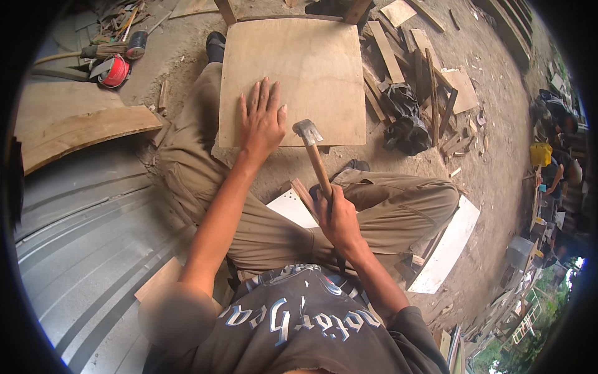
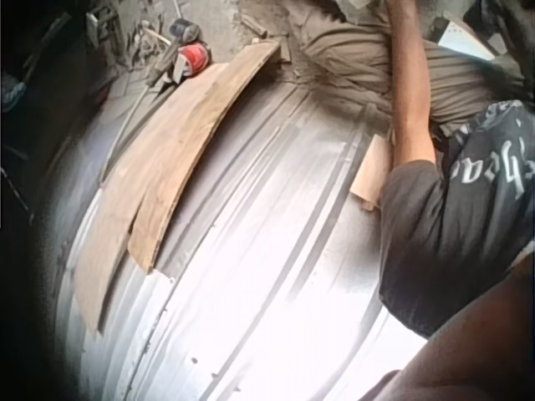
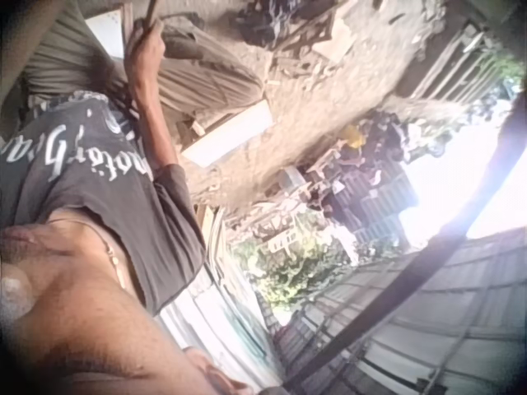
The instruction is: The person assembles a wooden chair by attaching a seat panel to the frame using a hammer and nails. They position the seat, drive nails along the edges, and flip the chair to complete the assembly.
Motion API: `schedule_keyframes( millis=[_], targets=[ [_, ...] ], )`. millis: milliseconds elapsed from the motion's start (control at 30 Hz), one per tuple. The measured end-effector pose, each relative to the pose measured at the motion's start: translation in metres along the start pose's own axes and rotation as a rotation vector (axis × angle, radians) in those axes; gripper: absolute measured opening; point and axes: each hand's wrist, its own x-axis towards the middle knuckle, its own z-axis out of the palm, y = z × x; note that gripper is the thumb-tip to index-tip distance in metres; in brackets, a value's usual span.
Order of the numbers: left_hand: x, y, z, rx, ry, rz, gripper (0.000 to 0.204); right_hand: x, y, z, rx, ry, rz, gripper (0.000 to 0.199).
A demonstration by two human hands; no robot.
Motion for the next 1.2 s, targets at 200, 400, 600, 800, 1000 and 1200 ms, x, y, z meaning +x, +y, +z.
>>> schedule_keyframes(
  millis=[200, 400, 600, 800, 1000, 1200],
  targets=[
    [0.000, -0.002, 0.005, 0.035, 0.026, -0.001, 0.060, 0.004, -0.039, -0.013, 0.011, 0.108, -0.121, 0.016],
    [0.000, -0.001, 0.003, 0.013, 0.021, -0.009, 0.060, 0.004, -0.046, -0.013, 0.017, 0.090, -0.120, 0.026],
    [-0.003, 0.000, 0.005, 0.021, 0.011, -0.001, 0.059, -0.006, -0.016, -0.004, 0.012, 0.073, 0.044, 0.009],
    [0.000, -0.002, 0.008, 0.035, 0.011, -0.011, 0.059, -0.005, -0.004, 0.003, -0.017, 0.069, -0.006, 0.012],
    [0.000, -0.002, 0.009, 0.015, 0.025, -0.014, 0.058, -0.006, -0.050, -0.016, -0.002, 0.180, -0.181, 0.020],
    [-0.002, -0.003, 0.008, 0.031, 0.038, -0.006, 0.059, -0.008, -0.023, 0.004, 0.003, 0.071, -0.097, 0.024]
  ],
)
